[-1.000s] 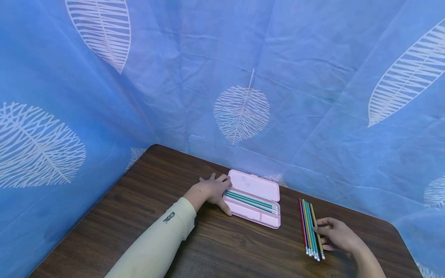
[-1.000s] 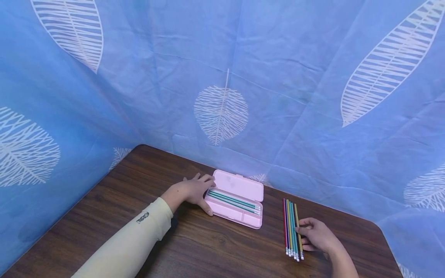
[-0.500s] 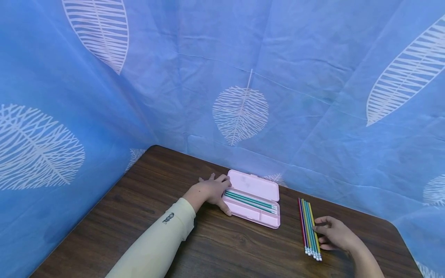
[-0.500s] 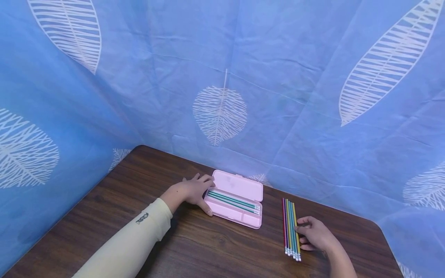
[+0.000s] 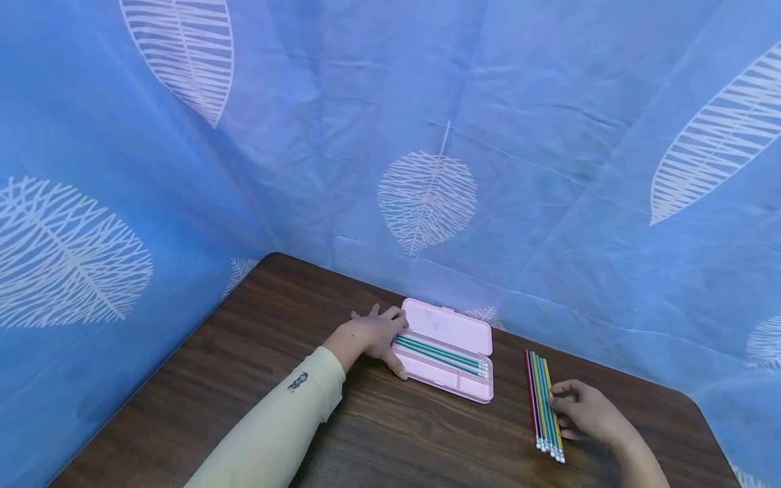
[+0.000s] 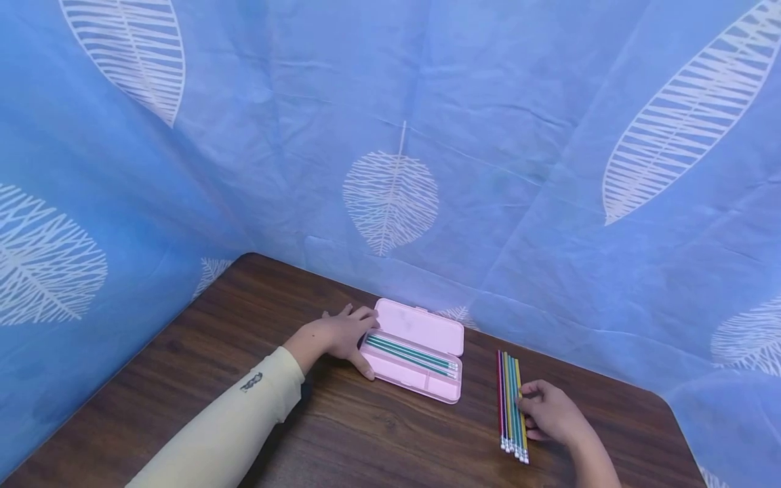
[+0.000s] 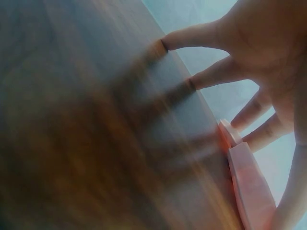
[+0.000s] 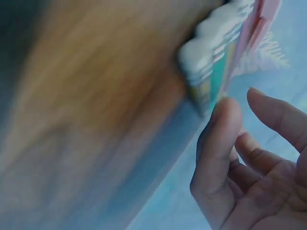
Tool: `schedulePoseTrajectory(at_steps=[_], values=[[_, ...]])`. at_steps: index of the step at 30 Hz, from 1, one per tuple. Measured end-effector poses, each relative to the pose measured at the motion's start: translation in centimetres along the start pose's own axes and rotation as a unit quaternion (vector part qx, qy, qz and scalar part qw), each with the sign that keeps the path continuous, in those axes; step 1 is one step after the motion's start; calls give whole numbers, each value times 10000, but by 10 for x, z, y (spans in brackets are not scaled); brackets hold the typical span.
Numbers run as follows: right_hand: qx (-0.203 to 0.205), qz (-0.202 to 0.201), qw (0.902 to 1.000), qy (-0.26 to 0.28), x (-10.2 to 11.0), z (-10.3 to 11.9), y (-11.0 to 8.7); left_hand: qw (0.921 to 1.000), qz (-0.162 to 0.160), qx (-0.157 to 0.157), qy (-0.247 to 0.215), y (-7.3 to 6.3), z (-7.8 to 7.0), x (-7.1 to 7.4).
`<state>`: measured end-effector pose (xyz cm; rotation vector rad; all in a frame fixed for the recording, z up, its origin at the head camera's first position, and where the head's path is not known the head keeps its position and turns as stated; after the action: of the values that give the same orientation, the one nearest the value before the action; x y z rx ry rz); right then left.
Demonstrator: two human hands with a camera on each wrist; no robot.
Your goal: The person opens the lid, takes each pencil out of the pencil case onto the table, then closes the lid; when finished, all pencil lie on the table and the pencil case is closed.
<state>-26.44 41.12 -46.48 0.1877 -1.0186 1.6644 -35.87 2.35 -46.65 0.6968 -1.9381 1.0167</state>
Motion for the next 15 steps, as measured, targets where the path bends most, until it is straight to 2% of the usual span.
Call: schedulePoseTrajectory(at_steps=[6,12,15], values=[[443,-392,9958,-703,-10,33,-3,10000,-29,-9,52,-1,-1,1],[927,-789,9767,-1768,-31,73,3,10000,-35,-16,53,-2,-2,2],[1182,-875,9700,-1934,-45,94,8,10000,-31,-10,64,-2,-1,2]])
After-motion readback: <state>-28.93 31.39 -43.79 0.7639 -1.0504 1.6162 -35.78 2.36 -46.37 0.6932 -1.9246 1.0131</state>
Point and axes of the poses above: each hand's wrist, its own y-axis towards the middle knuckle, its own x-axis out of the back of the hand, z = x × y, the point moved 5 cm from there along y, towards the middle knuckle, and after that the axes turned 7 degrees about z, right-handed, at the moved point
